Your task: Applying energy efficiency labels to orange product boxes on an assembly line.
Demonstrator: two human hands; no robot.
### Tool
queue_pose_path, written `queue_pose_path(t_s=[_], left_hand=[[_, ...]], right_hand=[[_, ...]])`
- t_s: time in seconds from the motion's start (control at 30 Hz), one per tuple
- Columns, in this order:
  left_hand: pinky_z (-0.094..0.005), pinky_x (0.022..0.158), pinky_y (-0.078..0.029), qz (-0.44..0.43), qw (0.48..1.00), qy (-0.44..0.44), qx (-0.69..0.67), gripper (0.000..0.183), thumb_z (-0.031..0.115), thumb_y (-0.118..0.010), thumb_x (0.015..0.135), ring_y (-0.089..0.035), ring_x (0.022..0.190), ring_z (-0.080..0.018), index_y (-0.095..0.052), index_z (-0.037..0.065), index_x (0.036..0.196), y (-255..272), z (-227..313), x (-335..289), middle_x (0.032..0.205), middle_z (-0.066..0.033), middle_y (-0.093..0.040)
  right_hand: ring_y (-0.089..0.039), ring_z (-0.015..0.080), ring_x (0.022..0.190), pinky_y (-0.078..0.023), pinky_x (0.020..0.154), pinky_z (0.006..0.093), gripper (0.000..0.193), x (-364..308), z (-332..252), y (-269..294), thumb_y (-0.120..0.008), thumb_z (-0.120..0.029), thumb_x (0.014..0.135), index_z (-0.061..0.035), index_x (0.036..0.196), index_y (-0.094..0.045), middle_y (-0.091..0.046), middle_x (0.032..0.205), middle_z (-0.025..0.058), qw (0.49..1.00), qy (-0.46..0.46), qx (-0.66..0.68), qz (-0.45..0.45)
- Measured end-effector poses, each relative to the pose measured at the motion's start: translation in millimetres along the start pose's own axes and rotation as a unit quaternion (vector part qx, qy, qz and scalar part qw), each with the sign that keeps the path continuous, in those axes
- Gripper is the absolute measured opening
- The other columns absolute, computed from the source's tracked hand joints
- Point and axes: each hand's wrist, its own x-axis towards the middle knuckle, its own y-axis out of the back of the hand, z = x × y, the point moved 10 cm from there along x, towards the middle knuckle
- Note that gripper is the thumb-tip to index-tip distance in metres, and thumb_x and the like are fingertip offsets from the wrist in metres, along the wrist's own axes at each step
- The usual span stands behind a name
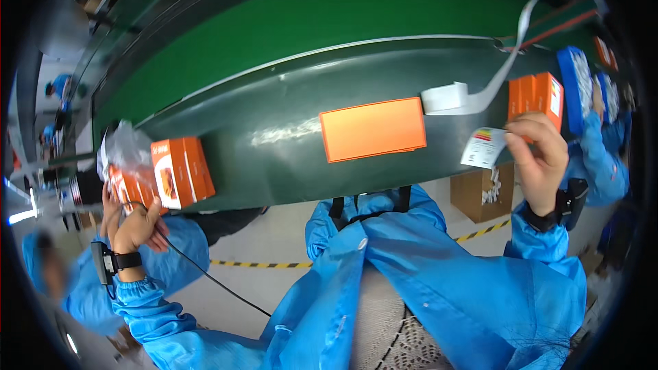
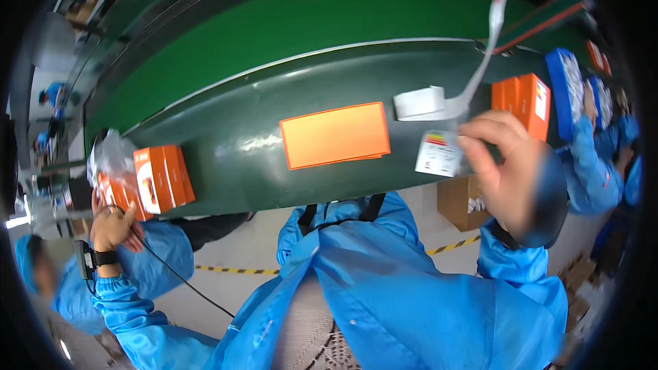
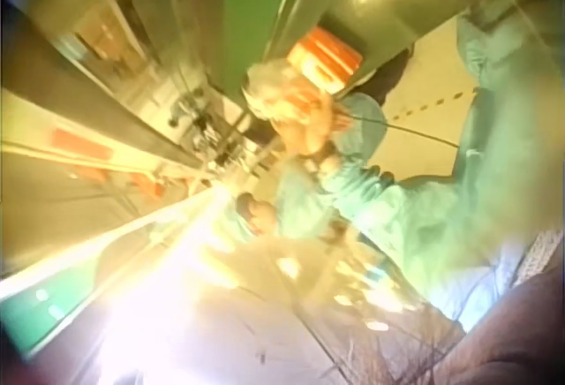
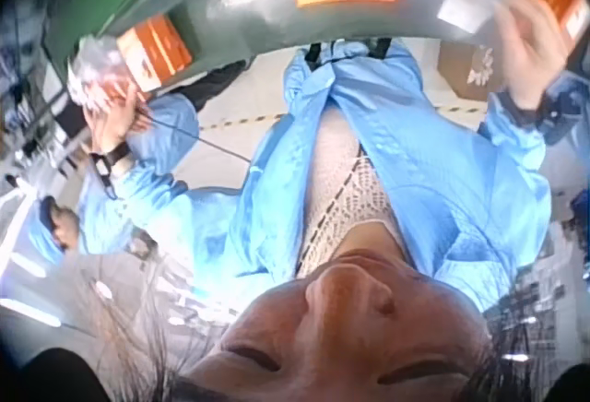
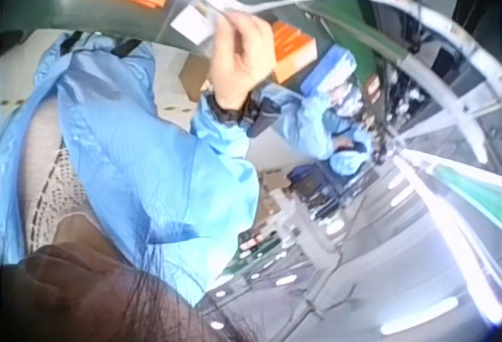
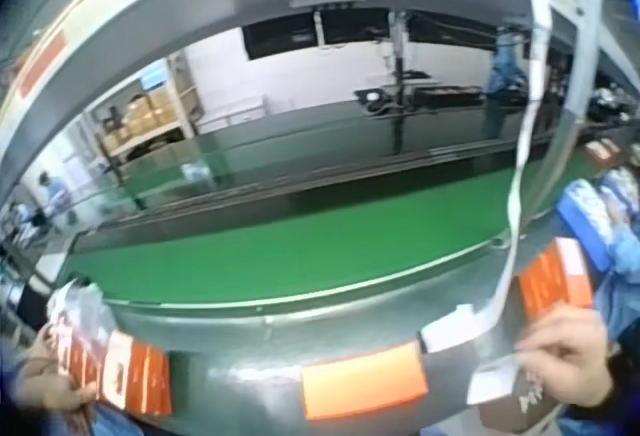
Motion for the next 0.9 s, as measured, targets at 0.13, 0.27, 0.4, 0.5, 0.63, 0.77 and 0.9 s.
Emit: queue_pose_path(t_s=[0.13,0.27,0.4,0.5,0.63,0.77,0.9], left_hand=[[-0.0301,0.032,-0.044,0.022,0.995,-0.06,-0.074,0.064,0.044,-0.035,0.096,-0.057,0.038,-0.0242,-0.054,-0.007,0.061,50.9,36.8,26.7,0.05,-0.0171,-0.056],[-0.032,0.032,-0.042,0.246,0.947,-0.168,0.119,0.067,0.054,-0.038,0.092,-0.056,0.039,-0.0231,-0.053,-0.004,0.063,143.7,11.9,88.1,0.052,-0.0163,-0.055],[-0.031,0.03,-0.038,0.213,0.965,-0.143,0.052,0.072,0.06,-0.035,0.09,-0.051,0.033,-0.021,-0.049,0.001,0.051,176.4,35.4,125.1,0.041,-0.011,-0.047],[-0.0296,0.029,-0.04,0.152,0.98,-0.118,0.054,0.076,0.065,-0.031,0.089,-0.049,0.03,-0.0203,-0.048,0.003,0.048,156.5,58.9,118.9,0.038,-0.0086,-0.045],[-0.0323,0.044,-0.046,0.195,0.934,-0.188,0.234,0.081,0.072,-0.036,0.082,-0.056,0.042,-0.022,-0.057,-0.002,0.055,90.9,72.5,158.0,0.048,-0.0115,-0.055],[-0.0368,0.058,-0.046,-0.183,0.925,-0.237,0.235,0.073,0.064,-0.035,0.088,-0.06,0.06,-0.0253,-0.064,-0.002,0.076,-103.7,156.6,67.8,0.062,-0.013,-0.06],[-0.0274,0.051,-0.053,-0.428,0.836,-0.342,-0.002,0.063,0.053,-0.04,0.092,-0.064,0.056,-0.0179,-0.062,-0.005,0.085,-112.3,252.5,-29.4,0.066,-0.0123,-0.065]], right_hand=[[-0.059,0.0252,0.076,-0.046,0.07,0.0322,0.014,-27.5,-16.2,28.7,-0.066,0.006,0.07,0.0018,0.083,-0.061,-0.06,0.08,0.0116,0.998,0.037,-0.052,0.009],[-0.058,0.0241,0.074,-0.046,0.068,0.0319,0.013,-98.9,5.4,86.6,-0.065,0.006,0.07,0.0015,0.082,-0.061,-0.061,0.078,0.0112,0.982,-0.107,-0.133,0.076],[-0.058,0.026,0.071,-0.045,0.064,0.0314,0.012,-145.4,9.5,115.2,-0.066,0.005,0.071,0.0012,0.082,-0.061,-0.062,0.078,0.0111,0.962,-0.169,-0.196,0.083],[-0.058,0.0248,0.071,-0.046,0.063,0.0306,0.011,-154.0,6.3,116.8,-0.066,0.003,0.072,0.0005,0.082,-0.062,-0.062,0.078,0.0098,0.96,-0.163,-0.217,0.073],[-0.059,0.0237,0.072,-0.046,0.063,0.0299,0.011,-168.3,3.5,109.8,-0.065,0.003,0.073,0.0006,0.083,-0.062,-0.062,0.078,0.01,0.965,-0.17,-0.172,0.1],[-0.059,0.0239,0.076,-0.047,0.066,0.0308,0.013,-128.1,9.8,36.9,-0.062,0.005,0.076,0.0009,0.088,-0.062,-0.06,0.083,0.0108,0.989,-0.108,-0.028,0.097],[-0.057,0.0287,0.075,-0.047,0.064,0.034,0.013,-50.0,-25.4,-15.1,-0.061,-0.001,0.079,-0.0034,0.092,-0.06,-0.057,0.081,0.0118,0.998,-0.016,0.063,0.005]])
